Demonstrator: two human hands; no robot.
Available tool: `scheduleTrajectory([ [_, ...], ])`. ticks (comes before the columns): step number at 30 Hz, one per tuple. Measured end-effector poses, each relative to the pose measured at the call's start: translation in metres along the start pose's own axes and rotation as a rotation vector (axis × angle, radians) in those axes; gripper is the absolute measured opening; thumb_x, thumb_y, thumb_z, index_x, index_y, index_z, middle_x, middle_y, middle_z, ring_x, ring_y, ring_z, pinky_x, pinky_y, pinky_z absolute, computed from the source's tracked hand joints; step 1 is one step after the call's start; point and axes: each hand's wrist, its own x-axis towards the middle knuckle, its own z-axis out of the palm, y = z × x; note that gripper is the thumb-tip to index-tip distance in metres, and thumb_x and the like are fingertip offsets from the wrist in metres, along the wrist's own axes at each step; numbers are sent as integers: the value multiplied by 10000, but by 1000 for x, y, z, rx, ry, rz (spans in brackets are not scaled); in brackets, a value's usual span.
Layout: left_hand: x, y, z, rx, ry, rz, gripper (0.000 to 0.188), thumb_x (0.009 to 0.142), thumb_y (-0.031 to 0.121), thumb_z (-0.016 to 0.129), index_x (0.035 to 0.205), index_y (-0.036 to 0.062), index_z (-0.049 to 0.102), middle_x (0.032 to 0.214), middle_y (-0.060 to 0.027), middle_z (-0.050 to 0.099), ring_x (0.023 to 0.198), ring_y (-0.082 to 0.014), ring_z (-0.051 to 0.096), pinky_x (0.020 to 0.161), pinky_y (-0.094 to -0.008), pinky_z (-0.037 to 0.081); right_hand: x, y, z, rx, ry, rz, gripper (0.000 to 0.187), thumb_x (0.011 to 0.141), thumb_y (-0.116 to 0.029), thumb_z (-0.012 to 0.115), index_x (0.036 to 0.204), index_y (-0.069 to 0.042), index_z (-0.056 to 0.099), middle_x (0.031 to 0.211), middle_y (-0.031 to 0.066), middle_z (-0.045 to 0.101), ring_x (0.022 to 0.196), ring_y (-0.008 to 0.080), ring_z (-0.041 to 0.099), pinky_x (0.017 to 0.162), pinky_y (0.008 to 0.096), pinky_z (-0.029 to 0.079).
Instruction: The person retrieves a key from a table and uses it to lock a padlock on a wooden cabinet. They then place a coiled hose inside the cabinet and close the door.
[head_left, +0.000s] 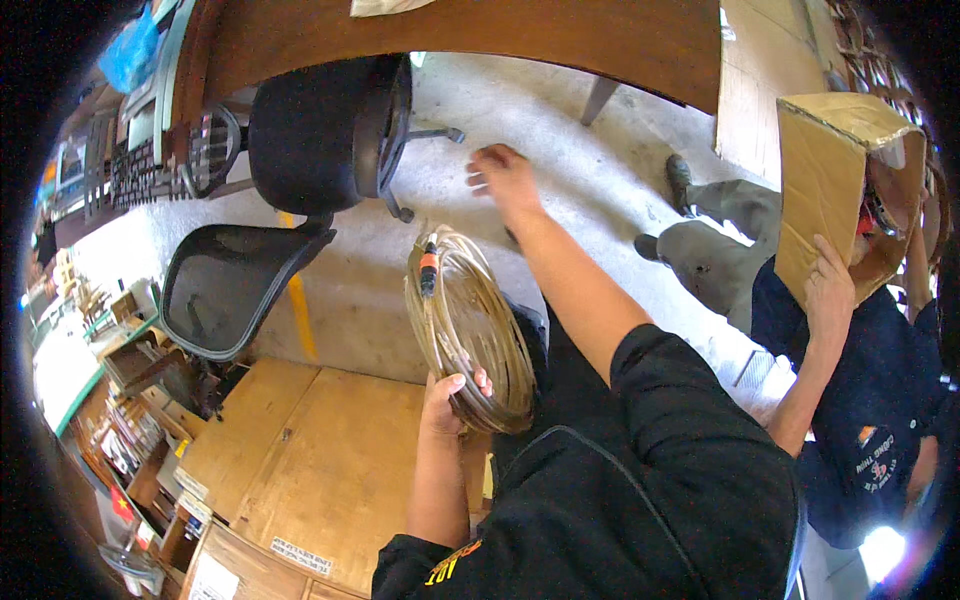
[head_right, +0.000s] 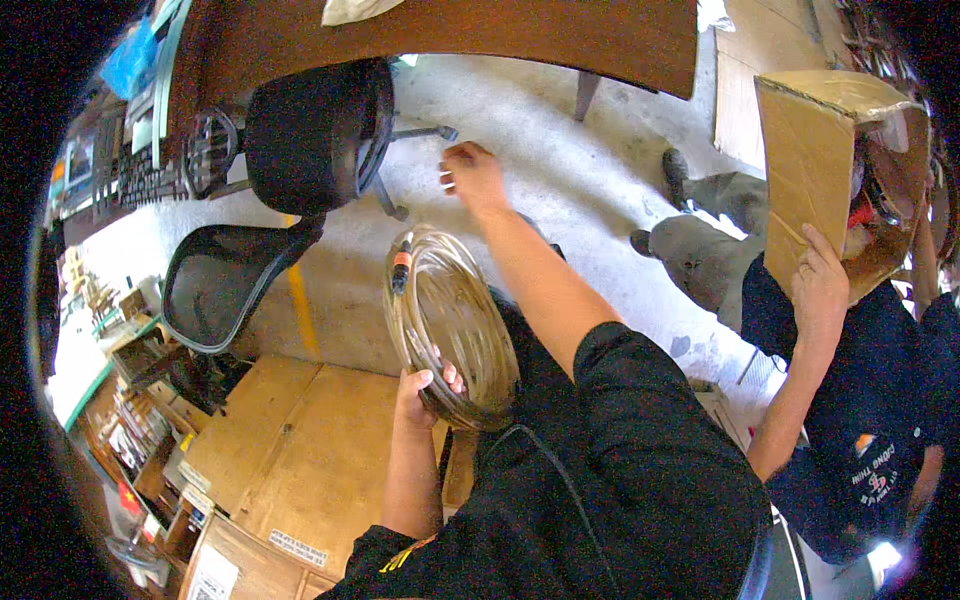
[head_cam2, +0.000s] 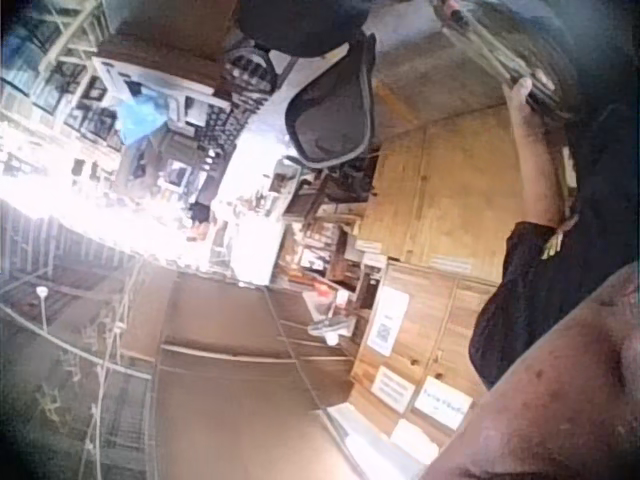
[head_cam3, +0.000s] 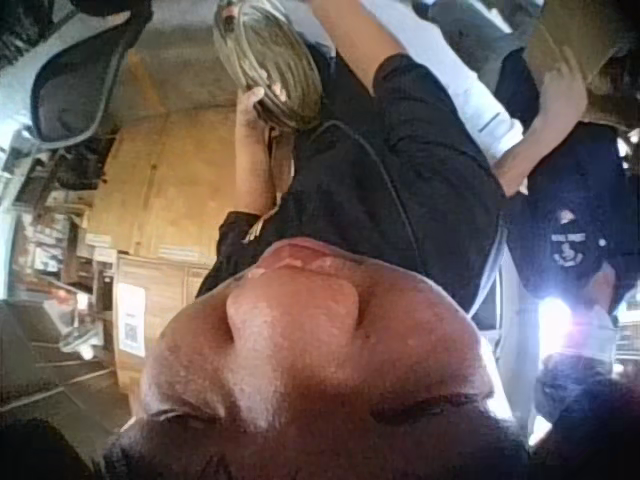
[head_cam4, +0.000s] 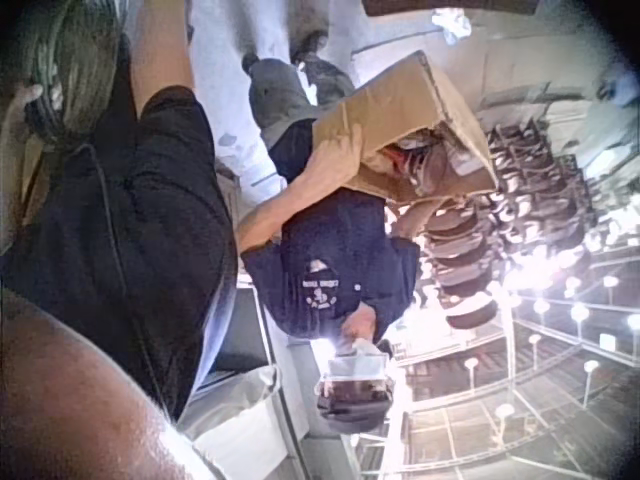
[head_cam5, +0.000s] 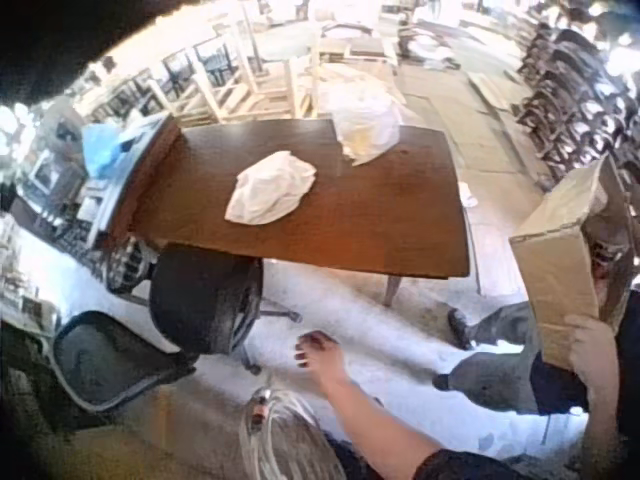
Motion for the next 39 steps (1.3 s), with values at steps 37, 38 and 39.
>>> scheduleTrajectory([
  [37, 14, -84, -64, -236, 132, 154, 619, 678, 250, 729, 1166, -50, 493, 767, -159, 638, 671, -273, 643, 647, -393, 557, -9, 70, 153, 86, -250, 10, 305, 962, -197, 633, 1165, -2, 515, 1082, 153, 619, 939, 262, 626, 761, 389, 537],
  [38, 14, -84, -63, -226, 139, 154, 615, 678, 251, 729, 1161, -48, 494, 768, -160, 639, 672, -272, 644, 648, -392, 557, -9, 63, 143, 70, -272, 30, 308, 957, -199, 639, 1164, -4, 521, 1077, 156, 622, 924, 261, 638, 747, 391, 554],
  [39, 13, -80, -59, -232, 133, 167, 613, 682, 246, 727, 1166, -45, 491, 774, -155, 630, 675, -272, 636, 640, -395, 553, -3, 58, 128, 58, -290, 40, 310, 952, -200, 645, 1162, -7, 526, 1072, 159, 624, 909, 259, 650, 733, 394, 572],
])
